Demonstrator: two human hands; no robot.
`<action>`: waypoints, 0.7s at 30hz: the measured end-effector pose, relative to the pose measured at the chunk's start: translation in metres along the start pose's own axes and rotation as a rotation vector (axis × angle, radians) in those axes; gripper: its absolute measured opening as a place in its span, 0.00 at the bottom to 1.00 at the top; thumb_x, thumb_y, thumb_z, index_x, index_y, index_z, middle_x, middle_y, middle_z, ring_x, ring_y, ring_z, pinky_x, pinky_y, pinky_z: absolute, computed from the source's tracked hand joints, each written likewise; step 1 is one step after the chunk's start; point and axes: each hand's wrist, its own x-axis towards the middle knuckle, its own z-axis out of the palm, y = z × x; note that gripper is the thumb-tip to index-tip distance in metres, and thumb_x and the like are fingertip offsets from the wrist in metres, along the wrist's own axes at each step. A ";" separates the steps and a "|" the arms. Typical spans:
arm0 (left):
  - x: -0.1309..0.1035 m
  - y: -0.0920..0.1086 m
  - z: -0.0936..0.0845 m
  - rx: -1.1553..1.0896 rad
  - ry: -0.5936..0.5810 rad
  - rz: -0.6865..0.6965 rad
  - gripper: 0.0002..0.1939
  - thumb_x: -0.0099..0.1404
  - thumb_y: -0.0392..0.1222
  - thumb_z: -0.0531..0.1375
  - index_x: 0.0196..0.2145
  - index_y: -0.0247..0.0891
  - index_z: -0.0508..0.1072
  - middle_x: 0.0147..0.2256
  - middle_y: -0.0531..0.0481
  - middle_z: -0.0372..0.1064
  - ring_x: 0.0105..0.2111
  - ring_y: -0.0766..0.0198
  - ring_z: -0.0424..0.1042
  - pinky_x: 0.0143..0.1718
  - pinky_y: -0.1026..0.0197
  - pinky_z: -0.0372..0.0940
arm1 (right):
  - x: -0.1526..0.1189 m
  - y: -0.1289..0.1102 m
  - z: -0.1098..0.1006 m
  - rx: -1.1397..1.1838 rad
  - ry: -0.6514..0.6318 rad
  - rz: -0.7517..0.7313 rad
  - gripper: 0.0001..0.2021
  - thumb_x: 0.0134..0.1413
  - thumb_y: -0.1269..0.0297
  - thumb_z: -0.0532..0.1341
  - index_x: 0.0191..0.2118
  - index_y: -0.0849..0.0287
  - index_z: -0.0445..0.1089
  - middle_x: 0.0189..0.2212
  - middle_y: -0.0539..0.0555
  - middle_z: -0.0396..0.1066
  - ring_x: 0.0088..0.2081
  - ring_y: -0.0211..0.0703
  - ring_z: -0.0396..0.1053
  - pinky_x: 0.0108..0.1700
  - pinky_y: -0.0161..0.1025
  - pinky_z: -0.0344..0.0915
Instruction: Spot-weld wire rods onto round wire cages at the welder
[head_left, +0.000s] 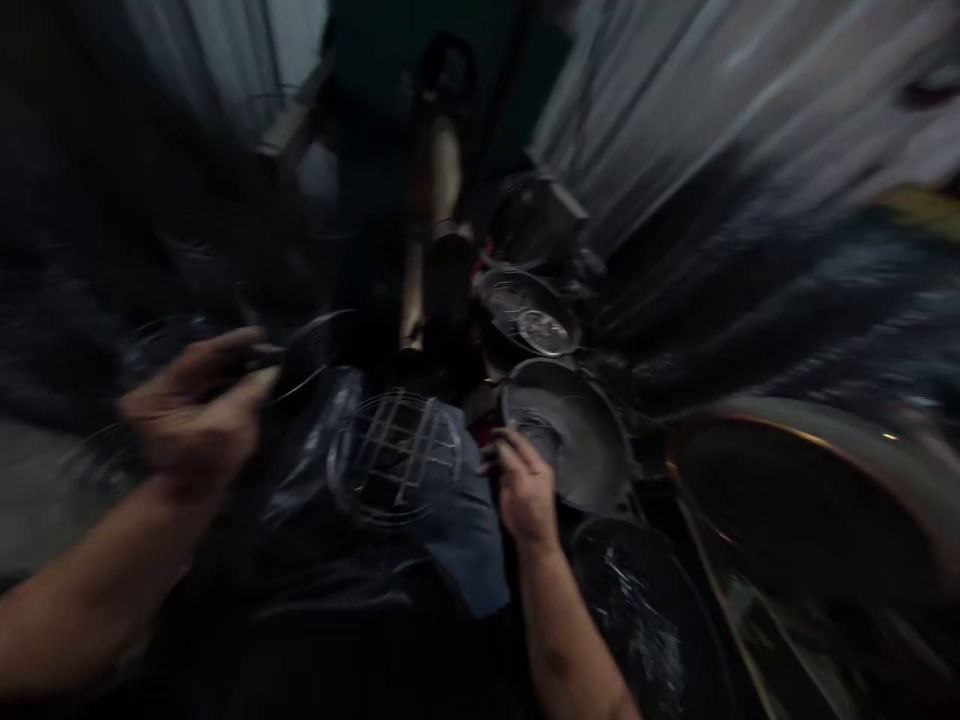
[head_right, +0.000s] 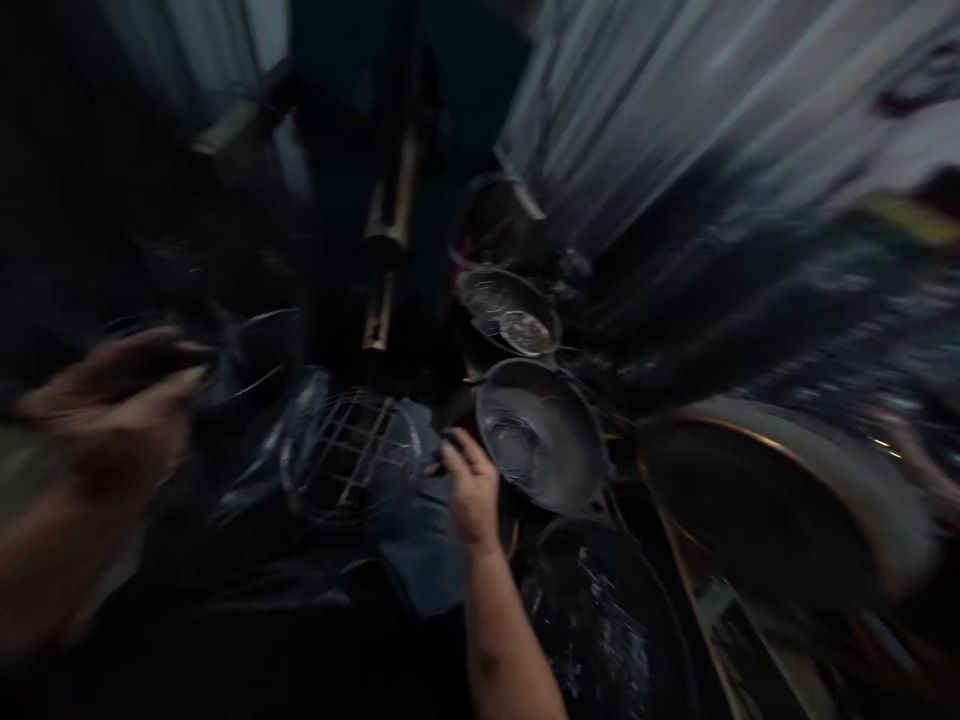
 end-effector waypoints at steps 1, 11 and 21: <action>-0.004 0.019 0.009 -0.102 -0.073 0.127 0.16 0.60 0.37 0.63 0.47 0.43 0.75 0.40 0.54 0.77 0.37 0.65 0.75 0.43 0.59 0.73 | 0.005 -0.010 0.005 0.071 -0.030 0.023 0.21 0.55 0.50 0.59 0.48 0.60 0.70 0.32 0.53 0.74 0.26 0.37 0.71 0.32 0.38 0.69; -0.036 0.025 0.028 -0.467 -0.723 0.348 0.14 0.56 0.31 0.60 0.38 0.40 0.81 0.33 0.44 0.78 0.38 0.58 0.76 0.43 0.57 0.73 | 0.010 -0.040 0.045 0.353 -0.219 0.445 0.26 0.38 0.65 0.71 0.48 0.55 0.69 0.21 0.48 0.69 0.20 0.35 0.64 0.23 0.33 0.63; -0.044 0.024 0.008 -0.426 -1.061 0.426 0.14 0.50 0.33 0.64 0.35 0.47 0.81 0.31 0.51 0.79 0.41 0.56 0.76 0.52 0.52 0.65 | -0.005 -0.020 0.042 0.155 -0.076 0.486 0.27 0.31 0.60 0.75 0.42 0.60 0.71 0.24 0.51 0.72 0.19 0.37 0.67 0.18 0.31 0.61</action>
